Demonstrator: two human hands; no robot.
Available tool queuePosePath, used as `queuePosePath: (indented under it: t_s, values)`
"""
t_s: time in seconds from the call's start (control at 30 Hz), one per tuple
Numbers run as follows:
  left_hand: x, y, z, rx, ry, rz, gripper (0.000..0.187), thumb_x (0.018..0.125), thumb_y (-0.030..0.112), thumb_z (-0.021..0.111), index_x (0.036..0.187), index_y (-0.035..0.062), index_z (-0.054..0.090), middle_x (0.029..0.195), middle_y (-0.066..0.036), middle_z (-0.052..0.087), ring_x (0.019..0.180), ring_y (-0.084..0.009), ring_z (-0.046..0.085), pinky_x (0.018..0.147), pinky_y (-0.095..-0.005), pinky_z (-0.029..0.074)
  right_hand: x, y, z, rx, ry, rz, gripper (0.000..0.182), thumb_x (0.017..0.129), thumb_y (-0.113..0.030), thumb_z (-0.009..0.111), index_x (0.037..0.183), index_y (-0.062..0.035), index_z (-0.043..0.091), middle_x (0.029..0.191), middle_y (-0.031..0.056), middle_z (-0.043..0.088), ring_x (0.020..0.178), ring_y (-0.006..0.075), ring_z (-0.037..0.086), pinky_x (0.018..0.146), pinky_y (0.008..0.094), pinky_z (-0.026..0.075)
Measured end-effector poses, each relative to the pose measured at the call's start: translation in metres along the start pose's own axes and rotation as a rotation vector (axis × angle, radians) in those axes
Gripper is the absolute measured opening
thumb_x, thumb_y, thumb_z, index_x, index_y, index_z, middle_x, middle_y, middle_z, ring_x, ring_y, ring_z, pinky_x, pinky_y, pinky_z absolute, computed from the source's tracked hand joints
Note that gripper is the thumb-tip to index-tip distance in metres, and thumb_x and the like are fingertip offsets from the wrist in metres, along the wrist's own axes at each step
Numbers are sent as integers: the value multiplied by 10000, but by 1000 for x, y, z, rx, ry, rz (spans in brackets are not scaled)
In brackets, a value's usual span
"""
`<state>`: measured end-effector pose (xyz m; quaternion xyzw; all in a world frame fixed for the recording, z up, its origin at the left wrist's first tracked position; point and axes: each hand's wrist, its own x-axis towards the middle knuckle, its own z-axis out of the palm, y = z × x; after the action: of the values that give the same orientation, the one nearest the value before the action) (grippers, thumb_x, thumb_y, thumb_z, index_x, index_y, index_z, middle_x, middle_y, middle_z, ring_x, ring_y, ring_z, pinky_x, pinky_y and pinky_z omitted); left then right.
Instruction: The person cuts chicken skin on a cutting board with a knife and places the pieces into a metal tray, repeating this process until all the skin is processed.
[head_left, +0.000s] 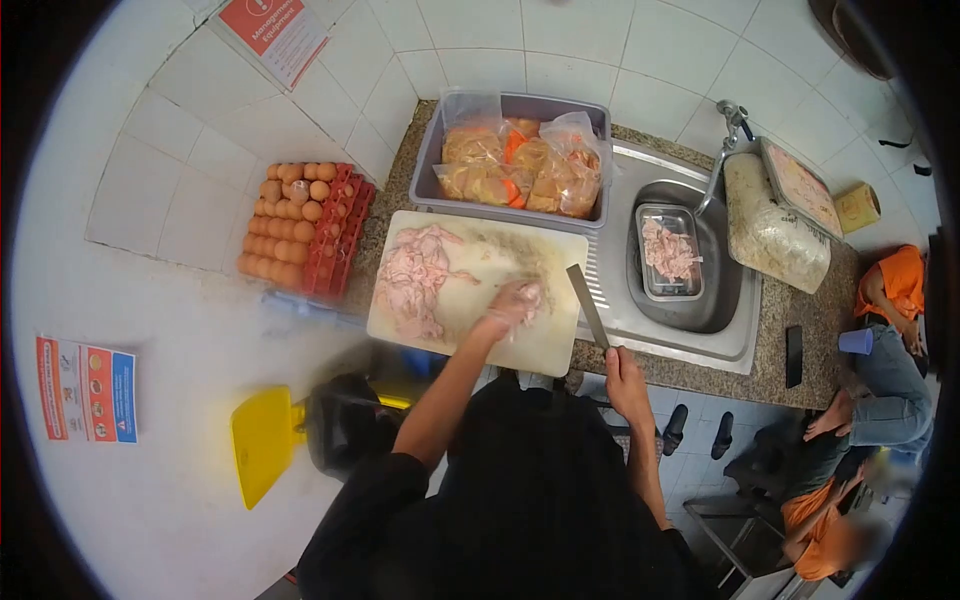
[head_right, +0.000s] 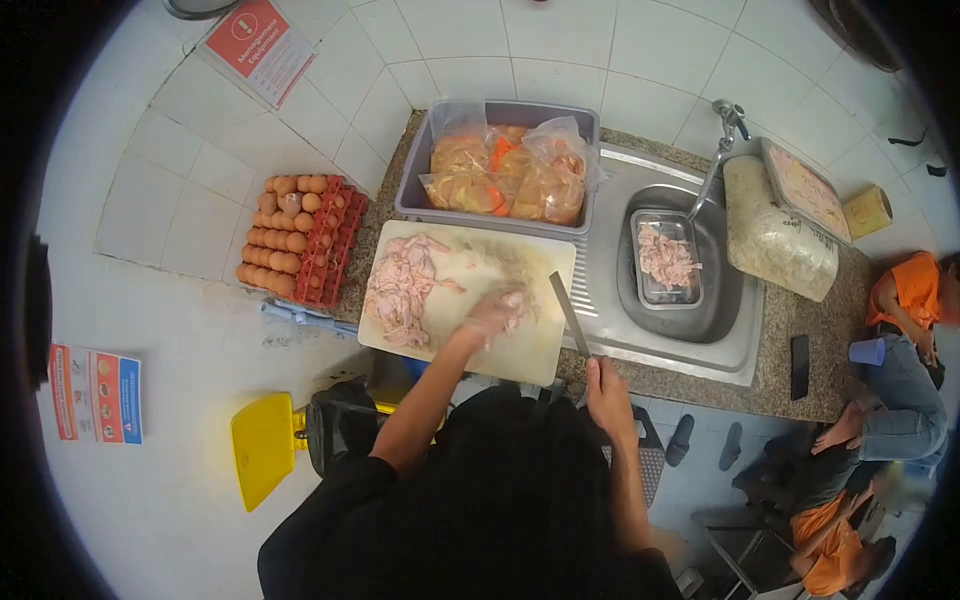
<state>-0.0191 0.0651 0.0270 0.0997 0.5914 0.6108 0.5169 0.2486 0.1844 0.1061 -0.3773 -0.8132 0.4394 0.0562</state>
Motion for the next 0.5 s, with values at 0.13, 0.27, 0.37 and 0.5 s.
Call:
queuePosePath:
  t_s: [0.13, 0.27, 0.37, 0.5]
  values:
    - [11, -3, 20, 406, -28, 27, 502, 947, 144, 688, 1395, -18, 530, 976, -54, 687, 791, -134, 637, 684, -275, 516, -2, -22, -10, 103, -84, 98, 430, 1092, -353, 442, 1015, 48, 576, 880, 342, 621, 890, 564, 593, 745, 557, 457]
    - [25, -11, 32, 534, -67, 222, 503, 948, 117, 675, 1392, -55, 512, 1102, -120, 720, 893, -179, 685, 752, -310, 545, -3, -10, -6, 121, -24, 60, 437, 1094, -359, 432, 1027, 49, 572, 887, 350, 628, 919, 579, 585, 755, 567, 457]
    - [37, -41, 18, 794, 167, 499, 412, 989, 145, 607, 1357, -26, 535, 1051, -154, 732, 878, -220, 703, 765, -345, 552, -4, -1, 2, 81, 20, 19, 420, 1090, -361, 435, 1034, 38, 554, 911, 365, 634, 947, 589, 586, 764, 609, 455]
    - [1, -25, 23, 714, 204, 449, 346, 993, 189, 572, 1283, 1, 570, 946, -176, 732, 837, -267, 721, 735, -378, 556, -7, 19, 33, 34, -27, 12, 388, 1081, -349, 456, 1009, 24, 535, 873, 373, 636, 898, 592, 597, 750, 643, 451]
